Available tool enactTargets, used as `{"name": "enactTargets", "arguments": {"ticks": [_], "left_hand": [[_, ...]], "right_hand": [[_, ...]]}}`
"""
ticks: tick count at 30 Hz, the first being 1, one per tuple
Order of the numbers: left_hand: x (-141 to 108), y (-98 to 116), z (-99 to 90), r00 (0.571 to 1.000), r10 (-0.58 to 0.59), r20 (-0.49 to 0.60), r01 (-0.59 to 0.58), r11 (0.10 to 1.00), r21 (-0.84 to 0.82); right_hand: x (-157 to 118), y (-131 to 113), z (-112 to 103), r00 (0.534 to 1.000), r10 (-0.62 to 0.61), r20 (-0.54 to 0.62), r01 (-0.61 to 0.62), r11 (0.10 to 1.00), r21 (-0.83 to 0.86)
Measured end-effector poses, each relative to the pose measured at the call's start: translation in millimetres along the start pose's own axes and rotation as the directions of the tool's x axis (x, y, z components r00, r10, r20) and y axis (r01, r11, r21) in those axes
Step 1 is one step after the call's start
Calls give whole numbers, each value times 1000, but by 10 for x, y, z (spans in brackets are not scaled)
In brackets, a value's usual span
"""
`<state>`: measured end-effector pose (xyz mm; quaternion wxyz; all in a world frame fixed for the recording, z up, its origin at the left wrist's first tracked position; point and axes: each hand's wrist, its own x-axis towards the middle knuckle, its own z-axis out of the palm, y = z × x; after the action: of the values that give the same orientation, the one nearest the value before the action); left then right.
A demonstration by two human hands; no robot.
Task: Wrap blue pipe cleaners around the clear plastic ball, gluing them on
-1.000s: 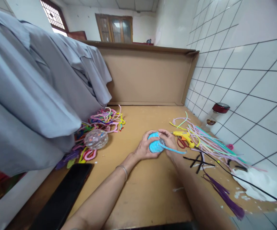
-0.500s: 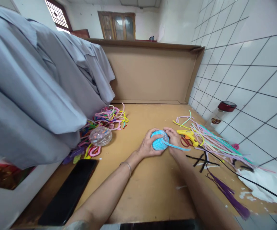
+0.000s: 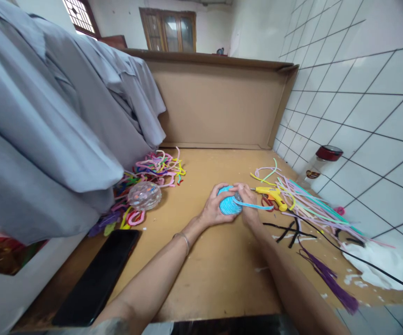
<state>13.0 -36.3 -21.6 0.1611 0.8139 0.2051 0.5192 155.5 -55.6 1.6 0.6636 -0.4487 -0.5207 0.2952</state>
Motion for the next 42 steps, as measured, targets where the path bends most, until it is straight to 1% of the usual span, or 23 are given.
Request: {"name": "enactTargets", "arguments": {"ticks": [3, 5, 8, 10, 12, 14, 17, 19, 22, 24, 26, 29, 32, 35, 37, 39, 42], "left_hand": [[5, -20, 1, 999, -42, -27, 42, 999, -10], [14, -33, 3, 997, -62, -35, 62, 998, -13], [29, -43, 5, 997, -67, -42, 66, 998, -20], [31, -44, 5, 997, -66, -43, 65, 998, -24], [24, -45, 5, 998, -55, -33, 54, 998, -25], [13, -45, 4, 999, -33, -18, 33, 999, -24], [1, -39, 0, 1000, -12, 0, 12, 1000, -10], [3, -27, -4, 1000, 5, 7, -5, 1000, -5], [14, -2, -14, 999, 31, 20, -30, 1000, -7], [23, 13, -21, 999, 32, 30, -32, 999, -7], [28, 21, -25, 999, 31, 33, -31, 999, -8], [29, 12, -23, 999, 29, 28, -29, 1000, -2], [23, -7, -14, 999, 26, 18, -27, 1000, 11], [13, -16, -2, 999, 34, 33, -35, 999, 27], [6, -11, 3, 999, 45, 29, -46, 998, 34], [1, -4, 4, 998, 53, 18, -53, 998, 34], [-6, -1, -1, 999, 37, 26, -38, 999, 30]], "right_hand": [[32, 42, -37, 997, 78, -27, -76, 994, 82], [41, 47, -49, 995, 96, -32, -95, 995, 36], [32, 22, -46, 1000, 22, 6, -21, 992, -126], [27, 10, -48, 999, -29, 31, 34, 984, -175], [30, 21, -63, 998, -40, 49, 48, 983, -177], [40, 53, -86, 998, -19, 59, 27, 989, -143], [54, 95, -109, 999, 40, 29, -38, 997, -69], [55, 90, -106, 999, 51, 12, -49, 994, -93], [42, 26, -79, 999, -25, 45, 34, 979, -200], [29, -29, -56, 993, -80, 84, 97, 973, -212], [17, -71, -39, 988, -101, 112, 122, 974, -190], [10, -88, -35, 989, -82, 119, 103, 978, -179], [17, -51, -46, 993, -62, 96, 80, 976, -201], [33, 7, -58, 998, -53, 46, 62, 967, -248], [44, 35, -63, 998, -48, 34, 56, 954, -293], [52, 43, -67, 997, -61, 46, 72, 944, -322], [55, 25, -68, 993, -99, 69, 115, 947, -299]]}}
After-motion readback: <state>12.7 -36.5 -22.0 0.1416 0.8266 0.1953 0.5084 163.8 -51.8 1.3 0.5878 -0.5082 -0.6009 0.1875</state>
